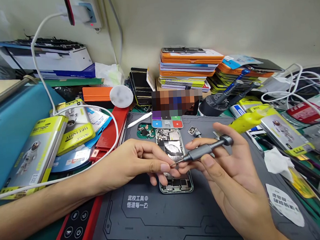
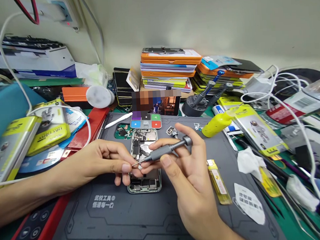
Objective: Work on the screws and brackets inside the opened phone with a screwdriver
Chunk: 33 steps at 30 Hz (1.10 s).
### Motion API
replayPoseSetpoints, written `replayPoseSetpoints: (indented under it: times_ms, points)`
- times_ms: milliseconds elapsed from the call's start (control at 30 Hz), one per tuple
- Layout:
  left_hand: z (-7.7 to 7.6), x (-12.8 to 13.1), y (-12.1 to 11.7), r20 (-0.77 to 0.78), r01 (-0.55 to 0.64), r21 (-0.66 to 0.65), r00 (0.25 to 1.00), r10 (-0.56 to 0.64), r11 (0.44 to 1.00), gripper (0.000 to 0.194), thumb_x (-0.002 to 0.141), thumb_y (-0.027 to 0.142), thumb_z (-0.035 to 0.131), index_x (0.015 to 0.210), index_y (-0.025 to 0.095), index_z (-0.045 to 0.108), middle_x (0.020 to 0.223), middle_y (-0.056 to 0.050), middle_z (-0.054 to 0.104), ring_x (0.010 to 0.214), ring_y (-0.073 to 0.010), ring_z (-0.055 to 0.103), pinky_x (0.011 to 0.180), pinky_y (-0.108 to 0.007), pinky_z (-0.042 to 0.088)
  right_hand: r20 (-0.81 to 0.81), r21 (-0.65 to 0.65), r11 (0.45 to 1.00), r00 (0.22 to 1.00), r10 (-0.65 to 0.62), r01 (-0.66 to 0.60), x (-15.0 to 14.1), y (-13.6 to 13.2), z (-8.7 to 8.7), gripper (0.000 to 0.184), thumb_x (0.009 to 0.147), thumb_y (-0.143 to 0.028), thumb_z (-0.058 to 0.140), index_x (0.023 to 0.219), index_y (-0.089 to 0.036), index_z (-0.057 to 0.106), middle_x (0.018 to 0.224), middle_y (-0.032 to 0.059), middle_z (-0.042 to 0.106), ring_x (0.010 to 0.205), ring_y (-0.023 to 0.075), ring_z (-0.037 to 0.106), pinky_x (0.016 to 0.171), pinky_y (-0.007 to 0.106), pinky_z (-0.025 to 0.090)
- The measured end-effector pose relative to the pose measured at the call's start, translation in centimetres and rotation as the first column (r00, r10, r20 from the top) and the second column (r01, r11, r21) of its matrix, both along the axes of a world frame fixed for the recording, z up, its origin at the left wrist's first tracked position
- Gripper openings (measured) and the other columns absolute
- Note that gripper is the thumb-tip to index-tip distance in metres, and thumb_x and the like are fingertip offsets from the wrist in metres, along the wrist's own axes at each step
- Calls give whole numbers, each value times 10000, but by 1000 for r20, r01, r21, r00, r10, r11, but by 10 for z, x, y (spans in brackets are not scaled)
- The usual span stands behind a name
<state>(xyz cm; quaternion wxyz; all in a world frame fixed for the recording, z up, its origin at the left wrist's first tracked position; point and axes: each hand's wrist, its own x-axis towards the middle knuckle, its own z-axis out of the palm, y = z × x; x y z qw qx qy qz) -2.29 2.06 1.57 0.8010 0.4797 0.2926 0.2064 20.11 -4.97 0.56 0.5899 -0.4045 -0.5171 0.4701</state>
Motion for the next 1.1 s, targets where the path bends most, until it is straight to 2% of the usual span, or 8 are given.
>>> replayPoseSetpoints:
  times_ms: [167, 467, 667, 767, 867, 1000, 1100]
  points:
    - [1, -1, -1, -21, 3, -2, 1000, -3, 1000, 58, 966, 204, 808, 974, 148, 826, 1006, -77, 861, 756, -102, 769, 687, -168, 601, -44, -24, 1000, 999, 6, -8, -2, 1, 2, 464, 1056, -214, 596, 1463, -379, 447, 1124, 37, 744, 818, 176, 811, 781, 315, 717]
    - [1, -2, -1, -7, 14, -17, 1000, -14, 1000, 49, 955, 210, 821, 968, 167, 838, 1027, -73, 862, 768, -106, 771, 692, -172, 604, -136, -145, 989, 991, -10, -10, -4, -1, 7, 436, 1050, -221, 623, 1423, -409, 500, 1112, 1, 770, 830, 138, 809, 820, 248, 687]
    - [0, 1, 1, -39, -26, 31, 999, 27, 999, 100, 982, 254, 797, 1022, 181, 852, 1018, -65, 859, 788, -116, 777, 681, -166, 602, -200, -173, 985, 979, -21, -14, 1, 5, 11, 419, 1052, -210, 590, 1439, -355, 517, 1077, 23, 787, 771, 161, 801, 775, 306, 702]
    - [-1, 1, 2, -78, -113, 62, 990, 118, 992, 162, 1019, 315, 757, 1035, 184, 851, 1033, -59, 854, 746, -98, 754, 656, -157, 584, -112, -104, 993, 991, -73, 61, 0, 4, 11, 426, 1078, -230, 547, 1483, -353, 504, 1074, 37, 786, 759, 169, 784, 737, 328, 708]
    - [-2, -1, 3, -78, -214, 95, 972, 221, 972, 232, 1030, 391, 739, 1018, 180, 836, 1017, -53, 848, 685, -81, 708, 639, -162, 567, 53, 30, 994, 993, -103, 101, -4, -1, 7, 524, 1082, -185, 537, 1548, -405, 448, 1043, 23, 775, 785, 170, 760, 687, 309, 699]
    - [-5, -4, 3, -33, -274, 74, 960, 277, 959, 270, 1048, 441, 706, 1030, 187, 795, 895, -21, 823, 639, -73, 662, 613, -161, 529, 338, 317, 948, 929, -149, 37, -8, -11, -3, 653, 996, -75, 629, 1549, -391, 485, 1064, 44, 727, 837, 204, 766, 681, 340, 699]
    - [-5, -4, 4, -11, -276, 47, 961, 277, 960, 312, 1067, 463, 665, 997, 171, 748, 802, -6, 784, 600, -75, 631, 574, -166, 492, 489, 433, 900, 850, -197, -41, -6, -16, -11, 746, 922, -29, 710, 1556, -360, 500, 1086, 60, 745, 796, 216, 770, 721, 392, 713]
